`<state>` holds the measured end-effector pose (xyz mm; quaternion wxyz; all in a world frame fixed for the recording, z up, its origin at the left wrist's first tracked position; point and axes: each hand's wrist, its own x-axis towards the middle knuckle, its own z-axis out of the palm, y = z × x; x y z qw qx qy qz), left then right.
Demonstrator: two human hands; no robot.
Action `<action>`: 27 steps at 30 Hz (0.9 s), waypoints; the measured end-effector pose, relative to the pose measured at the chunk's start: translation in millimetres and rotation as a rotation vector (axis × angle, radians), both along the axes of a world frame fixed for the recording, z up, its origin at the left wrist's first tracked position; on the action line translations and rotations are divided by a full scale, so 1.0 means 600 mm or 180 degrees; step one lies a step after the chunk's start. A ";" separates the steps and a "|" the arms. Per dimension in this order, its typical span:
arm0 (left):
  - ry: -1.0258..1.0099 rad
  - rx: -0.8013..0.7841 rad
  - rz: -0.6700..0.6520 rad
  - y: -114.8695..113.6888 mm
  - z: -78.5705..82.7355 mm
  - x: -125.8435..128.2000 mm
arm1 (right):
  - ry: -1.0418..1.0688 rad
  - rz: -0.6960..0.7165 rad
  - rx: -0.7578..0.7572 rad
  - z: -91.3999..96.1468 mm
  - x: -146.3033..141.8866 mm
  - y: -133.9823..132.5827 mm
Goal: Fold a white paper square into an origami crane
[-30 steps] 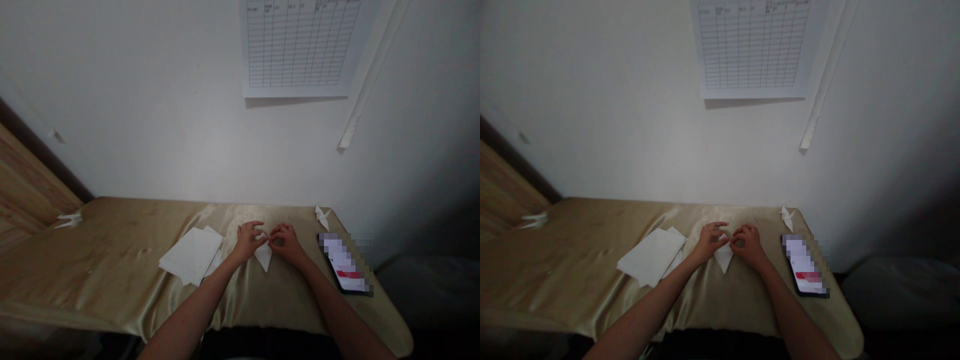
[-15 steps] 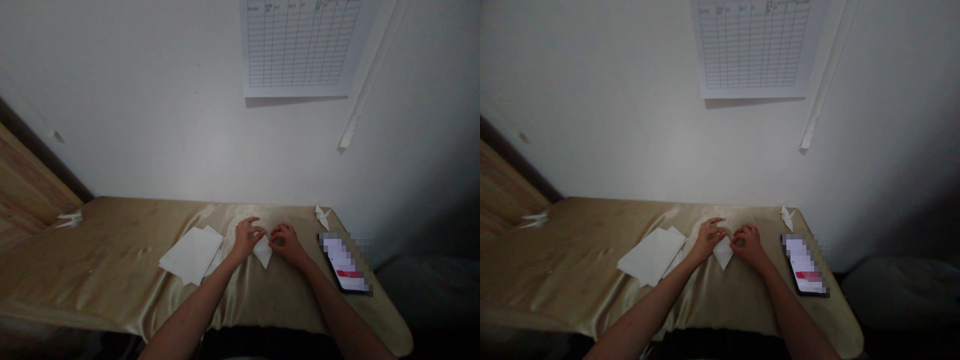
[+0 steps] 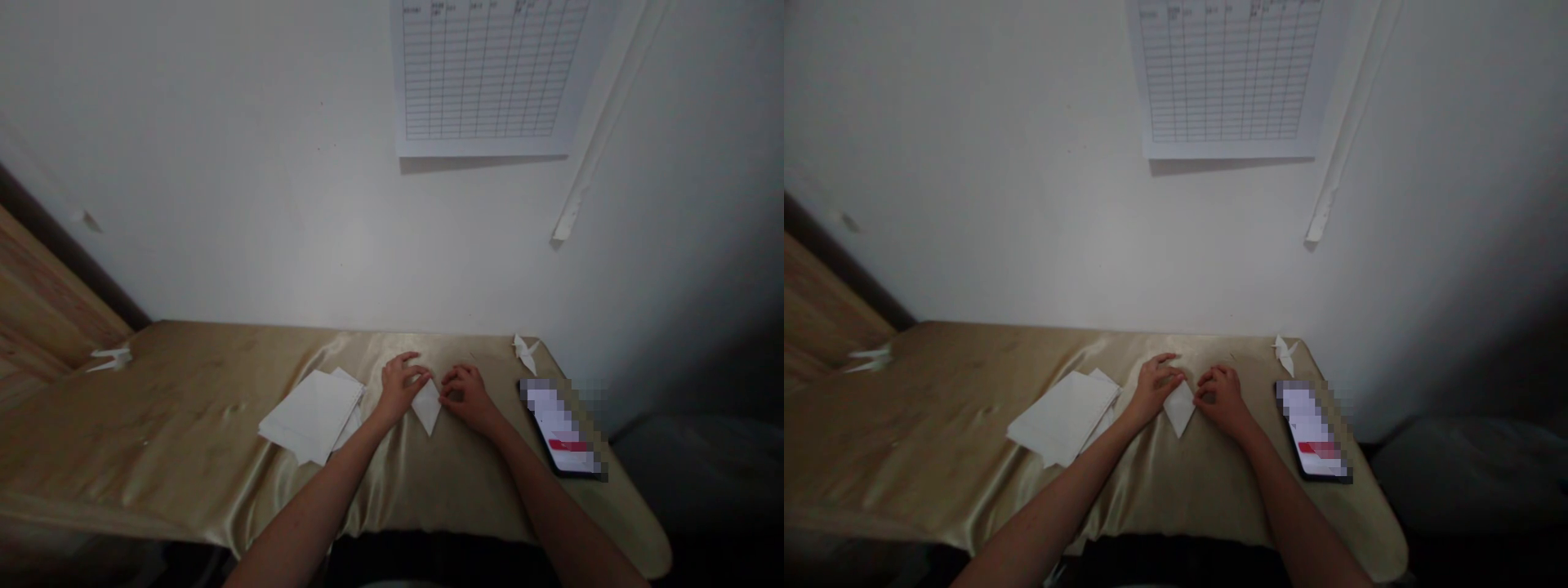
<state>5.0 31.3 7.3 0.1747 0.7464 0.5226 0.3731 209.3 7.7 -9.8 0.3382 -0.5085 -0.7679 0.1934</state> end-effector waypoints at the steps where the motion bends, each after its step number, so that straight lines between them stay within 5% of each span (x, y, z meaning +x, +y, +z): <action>1: 0.0018 -0.0004 0.0001 0.000 -0.001 0.000 | 0.0000 -0.0010 0.0025 0.000 0.000 0.000; 27: -0.0178 -0.0122 0.0091 -0.012 0.016 0.005 | -0.0165 -0.0145 0.0239 -0.005 -0.002 0.002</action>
